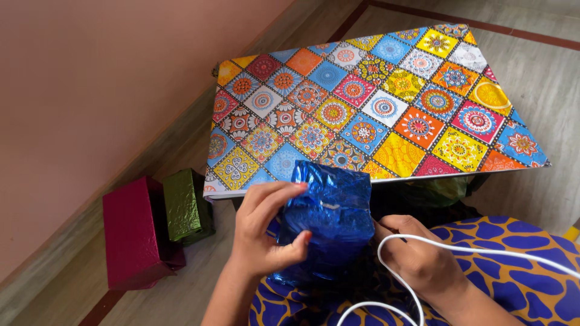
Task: The person wraps a rectangular box with blue metallic wrapping paper on a small table. They fold the paper around the box, smooth the edges, and secure the package with clear tape.
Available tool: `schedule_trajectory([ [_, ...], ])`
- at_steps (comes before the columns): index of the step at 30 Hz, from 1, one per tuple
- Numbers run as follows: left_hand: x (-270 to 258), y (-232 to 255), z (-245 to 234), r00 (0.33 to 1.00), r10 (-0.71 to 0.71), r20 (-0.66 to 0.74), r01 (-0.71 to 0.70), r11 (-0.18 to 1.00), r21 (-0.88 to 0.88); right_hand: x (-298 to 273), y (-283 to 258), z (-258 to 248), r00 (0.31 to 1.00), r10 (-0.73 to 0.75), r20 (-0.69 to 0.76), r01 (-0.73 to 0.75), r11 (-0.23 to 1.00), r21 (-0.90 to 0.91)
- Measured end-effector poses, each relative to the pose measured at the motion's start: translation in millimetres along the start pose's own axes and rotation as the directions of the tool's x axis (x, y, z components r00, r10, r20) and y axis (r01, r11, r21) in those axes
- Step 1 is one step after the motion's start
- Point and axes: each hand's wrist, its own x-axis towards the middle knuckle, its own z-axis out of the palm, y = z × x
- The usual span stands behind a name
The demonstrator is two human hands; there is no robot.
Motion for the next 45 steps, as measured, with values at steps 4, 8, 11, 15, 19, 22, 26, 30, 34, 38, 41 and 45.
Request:
schedule_trajectory([
  [4, -37.0, 11.4, 41.1, 0.860, -0.335, -0.386, 0.330, 0.940, -0.083, 14.1, -6.2, 2.2, 0.991, 0.129, 0.035, -0.131, 0.990, 0.054],
  [8, -53.8, 33.9, 53.5, 0.911, -0.104, -0.399, 0.252, 0.906, 0.340, 25.4, -10.3, 6.4, 0.979, 0.193, 0.069, -0.201, 0.970, 0.136],
  [11, -42.5, 44.3, 54.6, 0.892, -0.247, -0.379, 0.385, 0.854, 0.350, 28.1, -10.8, 4.0, 0.977, 0.189, 0.101, -0.204, 0.963, 0.174],
  [15, -19.7, 49.6, 41.2, 0.832, -0.430, -0.351, 0.496, 0.860, 0.122, 28.7, -0.8, -4.9, 0.891, 0.390, 0.231, -0.443, 0.859, 0.258],
  [19, 8.0, 52.4, 33.8, 0.809, -0.545, -0.221, 0.470, 0.824, -0.316, 30.3, 7.8, -21.0, 0.833, 0.500, 0.239, -0.525, 0.573, 0.630],
  [22, 26.6, 53.6, 44.8, 0.840, -0.528, -0.128, 0.353, 0.710, -0.610, 34.0, 9.6, -41.0, 0.874, 0.456, 0.165, -0.424, 0.552, 0.718],
  [26, 45.1, 40.5, 61.9, 0.821, -0.570, 0.005, 0.394, 0.561, -0.728, 46.0, 4.9, -58.0, 0.894, 0.436, 0.106, -0.391, 0.641, 0.660],
  [30, 49.6, 20.2, 66.2, 0.762, -0.633, 0.138, 0.517, 0.466, -0.718, 55.0, 4.8, -56.0, 0.895, 0.428, 0.127, -0.422, 0.719, 0.553],
  [34, 39.8, 6.2, 46.4, 0.720, -0.660, 0.215, 0.651, 0.535, -0.539, 48.3, 4.2, -26.2, 0.929, 0.352, 0.111, -0.345, 0.720, 0.602],
  [38, 27.9, 3.7, 15.0, 0.781, -0.585, 0.218, 0.622, 0.705, -0.341, 29.4, 4.3, 9.8, 0.932, 0.349, 0.098, -0.329, 0.702, 0.632],
  [41, 23.0, 6.6, 1.1, 0.785, -0.580, 0.218, 0.620, 0.743, -0.252, 16.9, 1.1, 38.7, 0.928, 0.359, 0.097, -0.320, 0.640, 0.699],
  [45, 16.2, 11.9, -6.7, 0.787, -0.600, 0.141, 0.614, 0.744, -0.264, 4.3, -7.5, 65.9, 0.963, 0.269, -0.030, -0.146, 0.608, 0.780],
])
